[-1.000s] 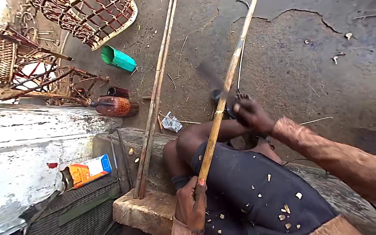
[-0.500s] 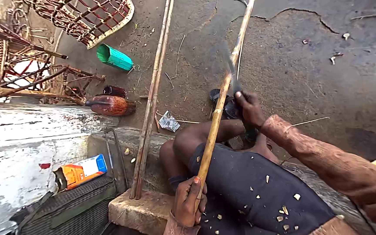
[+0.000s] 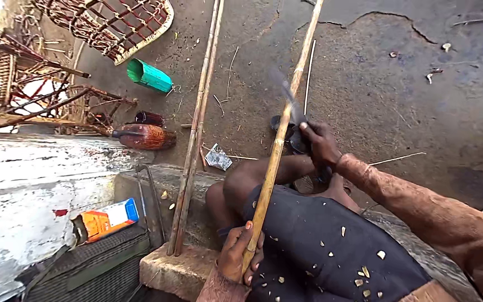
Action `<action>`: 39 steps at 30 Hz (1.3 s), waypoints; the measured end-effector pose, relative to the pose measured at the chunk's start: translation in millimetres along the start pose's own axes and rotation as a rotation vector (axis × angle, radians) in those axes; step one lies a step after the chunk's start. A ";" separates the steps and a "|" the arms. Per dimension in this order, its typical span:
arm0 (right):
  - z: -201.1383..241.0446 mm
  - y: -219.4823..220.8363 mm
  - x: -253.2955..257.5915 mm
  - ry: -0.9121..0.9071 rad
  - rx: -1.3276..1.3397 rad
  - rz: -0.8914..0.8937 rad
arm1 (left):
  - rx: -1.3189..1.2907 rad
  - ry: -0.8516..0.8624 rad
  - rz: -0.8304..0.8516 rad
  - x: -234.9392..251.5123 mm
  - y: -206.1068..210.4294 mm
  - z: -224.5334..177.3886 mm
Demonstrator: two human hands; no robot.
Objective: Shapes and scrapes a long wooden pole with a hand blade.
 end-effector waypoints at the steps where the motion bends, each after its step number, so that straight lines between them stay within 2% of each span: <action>1: 3.0 3.9 -1.2 0.026 0.023 -0.013 | -0.058 -0.029 0.017 -5.3 -2.2 2.7; 3: 17.3 10.5 -9.3 -0.030 -0.053 0.074 | -0.115 -0.079 0.060 -11.0 -5.9 4.6; 5: 4.1 -11.5 0.4 -0.131 -0.189 0.099 | -0.145 -0.093 0.078 -13.5 -5.4 8.5; 7: -15.6 -29.5 13.4 0.001 -0.098 0.002 | -0.164 -0.083 0.069 -8.9 -2.0 8.3; 8: -14.7 -23.8 6.6 0.034 -0.073 0.007 | -0.173 -0.093 0.073 -9.5 -0.9 7.5; 9: -1.4 -8.1 -8.2 0.029 -0.093 0.082 | -0.180 -0.102 0.080 -9.1 -1.5 4.7; 11: 32.0 22.8 -29.2 -0.124 -0.213 0.305 | -0.197 -0.099 0.091 -2.6 -0.5 1.7; 12: 35.9 29.6 -34.6 -0.173 -0.240 0.361 | -0.196 -0.106 0.088 -5.1 -0.2 2.3; 13: 29.5 25.5 -29.9 -0.151 -0.196 0.345 | -0.198 -0.111 0.085 -7.3 -0.2 2.5; 16: -4.1 -3.3 7.3 0.051 0.019 0.059 | -0.241 -0.100 0.106 -8.5 -0.3 5.3; 18: 19.9 8.0 -5.3 0.088 -0.052 0.080 | -0.231 -0.112 0.107 -14.6 -4.1 5.7; 19: 25.2 9.6 -7.1 0.031 -0.136 0.088 | -0.218 -0.109 0.108 -13.7 -5.1 6.3; 21: 13.2 -6.4 -4.5 -0.030 -0.222 0.128 | -0.245 -0.118 0.111 -20.3 -3.7 12.5; 23: -10.6 -25.1 10.0 0.110 -0.058 0.057 | -0.258 -0.099 0.114 -12.4 1.0 12.0; 25: -0.1 -7.5 -6.1 0.135 -0.016 0.094 | -0.260 -0.100 0.124 -10.9 1.7 8.8; 28: 39.3 28.8 -30.8 -0.091 -0.170 0.319 | -0.253 -0.100 0.082 -9.2 3.6 7.6; 29: 33.2 24.0 -24.4 -0.091 -0.143 0.298 | -0.236 -0.095 0.057 -10.0 4.4 7.0; 31: 5.5 0.2 3.9 0.033 -0.009 0.113 | -0.135 -0.051 -0.002 -6.6 6.1 5.4; 32: 1.4 -0.5 3.7 0.058 -0.003 0.080 | -0.084 -0.034 -0.040 -10.2 6.9 7.4; 33: 12.0 9.3 -7.1 0.060 -0.028 0.111 | -0.033 -0.023 -0.067 -13.6 6.4 7.1; 36: 55.9 40.7 -40.4 -0.076 -0.281 0.403 | 0.086 0.007 -0.109 -8.9 7.2 3.4; 37: 50.7 38.2 -38.4 -0.083 -0.252 0.372 | 0.133 0.012 -0.118 -10.6 7.3 2.8; 39: 20.3 10.9 -7.1 0.041 -0.051 0.132 | 0.267 0.044 -0.146 -8.0 9.2 0.9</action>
Point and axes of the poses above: each hand's wrist, its own x-axis towards the middle knuckle, its own y-axis out of the palm, z = x × y, the point moved 5 cm from there along x, towards the middle knuckle, and after that the axes turned 4 degrees about -z, right-handed, at the moved point
